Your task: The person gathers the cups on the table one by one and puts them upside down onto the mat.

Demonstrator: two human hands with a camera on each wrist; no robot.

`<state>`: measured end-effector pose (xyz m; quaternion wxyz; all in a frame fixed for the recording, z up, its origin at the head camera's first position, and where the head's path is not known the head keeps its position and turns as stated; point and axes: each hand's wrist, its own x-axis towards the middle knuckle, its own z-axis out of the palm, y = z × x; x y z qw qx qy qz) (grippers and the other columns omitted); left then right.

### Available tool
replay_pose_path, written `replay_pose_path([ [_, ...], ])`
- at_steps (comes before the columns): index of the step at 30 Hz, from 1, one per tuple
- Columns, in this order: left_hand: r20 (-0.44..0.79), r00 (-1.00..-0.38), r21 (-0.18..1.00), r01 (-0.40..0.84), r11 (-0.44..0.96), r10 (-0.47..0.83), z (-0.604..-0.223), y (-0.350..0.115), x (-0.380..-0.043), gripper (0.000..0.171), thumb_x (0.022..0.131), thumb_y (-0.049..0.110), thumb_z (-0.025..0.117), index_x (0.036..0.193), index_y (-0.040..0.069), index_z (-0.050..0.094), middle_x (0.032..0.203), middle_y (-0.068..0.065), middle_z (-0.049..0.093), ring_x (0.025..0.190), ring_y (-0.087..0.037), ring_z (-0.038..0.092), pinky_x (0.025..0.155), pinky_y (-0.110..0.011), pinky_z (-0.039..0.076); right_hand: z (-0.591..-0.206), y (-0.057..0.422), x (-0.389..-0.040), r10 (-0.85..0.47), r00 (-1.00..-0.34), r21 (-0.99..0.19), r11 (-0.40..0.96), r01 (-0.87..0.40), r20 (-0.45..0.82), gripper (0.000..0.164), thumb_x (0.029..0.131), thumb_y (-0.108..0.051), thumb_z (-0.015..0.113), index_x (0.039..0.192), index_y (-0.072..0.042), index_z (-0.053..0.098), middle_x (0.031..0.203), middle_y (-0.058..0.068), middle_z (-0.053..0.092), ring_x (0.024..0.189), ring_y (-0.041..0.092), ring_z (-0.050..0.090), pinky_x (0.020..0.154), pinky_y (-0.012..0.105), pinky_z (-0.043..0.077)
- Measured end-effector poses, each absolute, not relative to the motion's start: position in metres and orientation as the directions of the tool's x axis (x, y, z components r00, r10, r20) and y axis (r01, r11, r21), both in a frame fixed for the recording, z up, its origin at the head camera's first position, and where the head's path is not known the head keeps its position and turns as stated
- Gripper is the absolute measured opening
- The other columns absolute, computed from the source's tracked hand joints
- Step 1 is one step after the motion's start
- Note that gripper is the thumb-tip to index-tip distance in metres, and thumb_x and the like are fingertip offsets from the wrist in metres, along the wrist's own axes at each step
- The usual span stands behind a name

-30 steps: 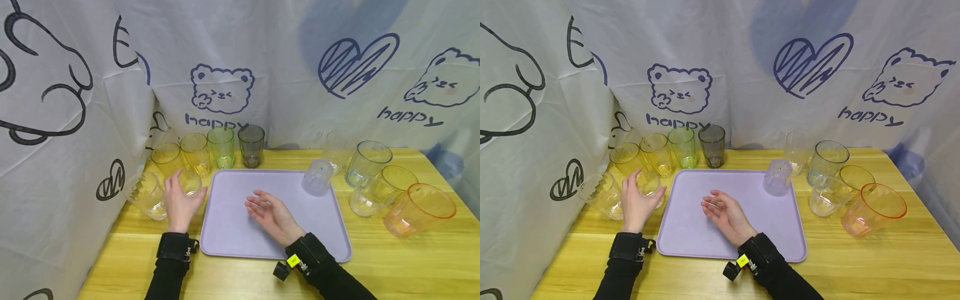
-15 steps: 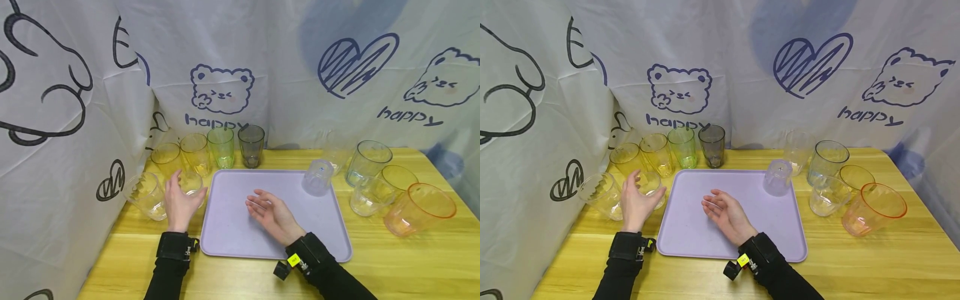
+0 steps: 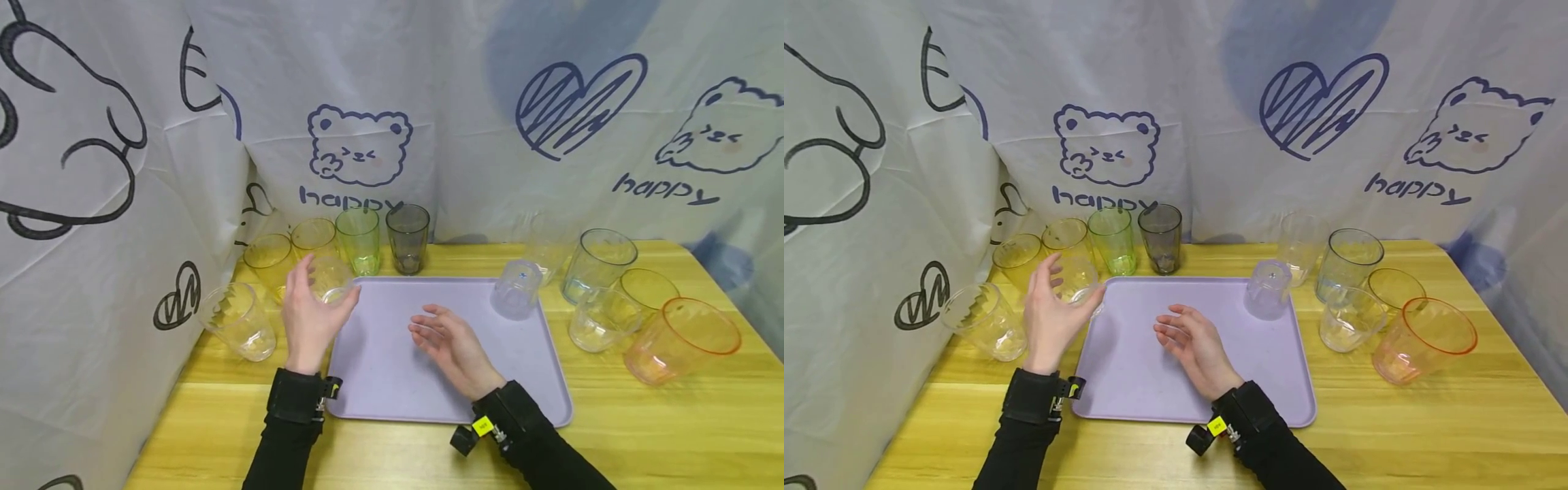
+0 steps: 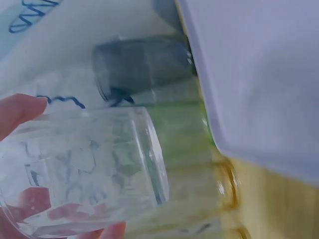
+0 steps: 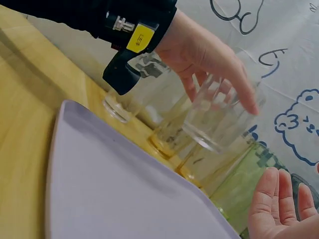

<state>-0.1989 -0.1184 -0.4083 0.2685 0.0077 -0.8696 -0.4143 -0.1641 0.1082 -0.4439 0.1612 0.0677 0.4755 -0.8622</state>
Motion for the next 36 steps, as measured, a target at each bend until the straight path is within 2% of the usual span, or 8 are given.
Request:
replay_pose_path([
  [5,0.472,-0.86,0.752,0.278,0.598,-0.193,-0.403,-0.098,-0.196,0.083,0.073,0.032,0.088,0.143,0.008,0.049,0.128,-0.019,0.059,0.111,-0.037,0.062,0.089,-0.05,0.055,-0.443,0.113,-0.166,-0.151,-0.959,-0.82,-0.497,0.285,-0.241,0.033,0.101,-0.01,0.042,0.133,-0.003,0.042,0.108,0.002,0.063,0.104,0.014,0.065,0.095,0.025,0.055],
  [10,0.47,-0.871,0.792,0.345,0.504,-0.143,-0.4,-0.077,-0.191,0.083,0.073,0.03,0.088,0.143,0.01,0.048,0.129,-0.019,0.058,0.112,-0.036,0.062,0.092,-0.048,0.059,-0.44,0.119,-0.163,-0.078,-0.985,-0.898,-0.404,0.175,-0.156,0.033,0.103,-0.011,0.046,0.134,-0.001,0.042,0.107,-0.001,0.066,0.103,0.012,0.067,0.096,0.027,0.057],
  [15,0.461,-0.882,0.845,0.404,0.35,-0.097,-0.401,-0.061,-0.184,0.082,0.076,0.025,0.086,0.146,0.008,0.045,0.132,-0.02,0.056,0.116,-0.036,0.062,0.094,-0.048,0.059,-0.437,0.126,-0.163,-0.012,-0.996,-0.939,-0.333,0.084,-0.085,0.034,0.102,-0.01,0.047,0.134,0.001,0.043,0.108,-0.001,0.066,0.101,0.012,0.068,0.094,0.026,0.058],
  [20,0.452,-0.89,0.876,0.433,0.213,-0.05,-0.405,-0.05,-0.179,0.08,0.08,0.017,0.082,0.148,0.007,0.04,0.135,-0.02,0.054,0.121,-0.036,0.061,0.099,-0.05,0.057,-0.433,0.13,-0.164,-0.023,-0.997,-0.935,-0.345,0.082,-0.079,0.029,0.103,-0.012,0.046,0.131,-0.004,0.045,0.108,-0.004,0.066,0.101,0.01,0.067,0.095,0.026,0.057],
  [24,0.468,-0.884,0.876,0.462,0.141,-0.008,-0.409,-0.043,-0.176,0.08,0.083,0.017,0.08,0.15,0.006,0.037,0.137,-0.02,0.051,0.123,-0.036,0.06,0.102,-0.05,0.055,-0.431,0.133,-0.165,-0.047,-0.995,-0.916,-0.388,0.096,-0.085,0.026,0.104,-0.015,0.044,0.129,-0.008,0.045,0.105,-0.008,0.065,0.098,0.008,0.065,0.092,0.026,0.057],
  [29,0.468,-0.884,0.882,0.467,0.066,-0.005,-0.415,-0.035,-0.176,0.08,0.087,0.032,0.078,0.15,0.007,0.036,0.137,-0.021,0.052,0.125,-0.038,0.058,0.104,-0.054,0.051,-0.429,0.136,-0.165,-0.085,-0.994,-0.902,-0.42,0.101,-0.072,0.022,0.104,-0.023,0.04,0.124,-0.016,0.047,0.109,-0.01,0.065,0.1,0.007,0.063,0.089,0.026,0.054],
  [33,0.459,-0.888,0.887,0.459,0.042,-0.001,-0.418,-0.029,-0.177,0.084,0.09,0.048,0.071,0.151,0.004,0.034,0.136,-0.021,0.051,0.127,-0.038,0.055,0.108,-0.058,0.046,-0.428,0.137,-0.164,-0.1,-0.993,-0.899,-0.428,0.093,-0.054,0.022,0.104,-0.028,0.038,0.122,-0.021,0.049,0.117,-0.011,0.065,0.109,0.009,0.062,0.092,0.03,0.053],
  [36,0.429,-0.903,0.902,0.429,0.046,0.007,-0.421,-0.025,-0.177,0.085,0.09,0.056,0.066,0.152,0.009,0.033,0.137,-0.02,0.051,0.127,-0.037,0.053,0.109,-0.06,0.043,-0.427,0.137,-0.163,-0.113,-0.992,-0.906,-0.413,0.095,-0.053,0.026,0.104,-0.032,0.038,0.126,-0.022,0.047,0.124,-0.011,0.061,0.116,0.01,0.06,0.097,0.033,0.053],
])
